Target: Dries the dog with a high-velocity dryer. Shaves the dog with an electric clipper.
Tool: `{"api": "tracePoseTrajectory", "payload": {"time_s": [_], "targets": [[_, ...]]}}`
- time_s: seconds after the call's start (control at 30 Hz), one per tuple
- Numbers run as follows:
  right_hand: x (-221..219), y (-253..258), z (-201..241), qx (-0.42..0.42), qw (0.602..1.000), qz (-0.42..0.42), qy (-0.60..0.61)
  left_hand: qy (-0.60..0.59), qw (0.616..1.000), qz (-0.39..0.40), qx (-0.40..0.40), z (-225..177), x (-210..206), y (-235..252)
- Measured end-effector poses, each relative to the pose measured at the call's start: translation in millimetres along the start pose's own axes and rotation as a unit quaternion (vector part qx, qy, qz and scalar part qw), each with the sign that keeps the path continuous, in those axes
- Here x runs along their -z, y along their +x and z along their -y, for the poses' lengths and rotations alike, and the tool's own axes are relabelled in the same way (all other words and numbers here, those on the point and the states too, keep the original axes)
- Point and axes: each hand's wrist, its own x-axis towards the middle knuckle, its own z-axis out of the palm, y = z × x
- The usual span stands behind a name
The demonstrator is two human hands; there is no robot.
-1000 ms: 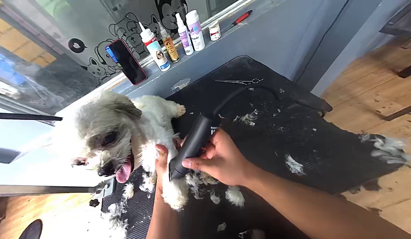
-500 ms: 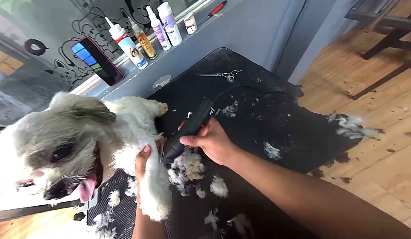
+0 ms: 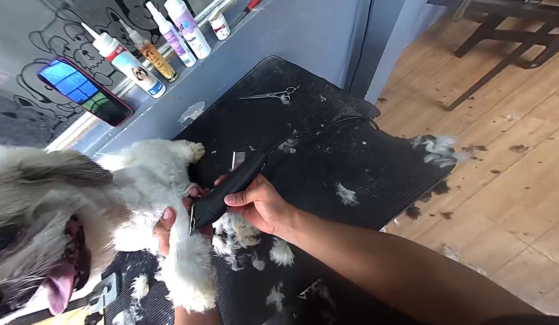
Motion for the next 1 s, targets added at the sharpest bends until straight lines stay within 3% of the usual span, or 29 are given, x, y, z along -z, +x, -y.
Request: {"api": "tracePoseTrajectory", "payload": {"time_s": [0.33, 0.4, 0.5, 0.63, 0.77, 1.0], "targets": [[-6.7, -45.3, -16.8, -0.085, 0.993, 0.084, -0.012, -0.016, 0.994, 0.111, 0.000, 4.6, 23.9, 13.3], [-7.2, -47.0, -11.2, -0.110, 0.982, 0.141, -0.061, -0.027, 0.995, 0.091, -0.025, 6.2, 19.9, 15.0], [-7.6, -35.4, 19.4, -0.117, 0.952, 0.223, -0.177, 0.066, 0.995, 0.073, -0.035, -3.2, 18.6, 11.9], [-22.6, -19.2, 63.9, -0.052, 0.946, 0.141, -0.288, 0.198, 0.978, 0.007, -0.066, -15.0, 20.5, 11.8], [-35.6, -16.2, 77.5, -0.173, 0.868, 0.121, -0.449, 0.201, 0.970, -0.050, -0.128, -12.6, 19.7, 21.0], [-57.8, -0.3, 54.7, -0.277, 0.752, 0.262, -0.537, 0.202, 0.952, -0.118, -0.196, -4.7, 16.4, 17.7]]}}
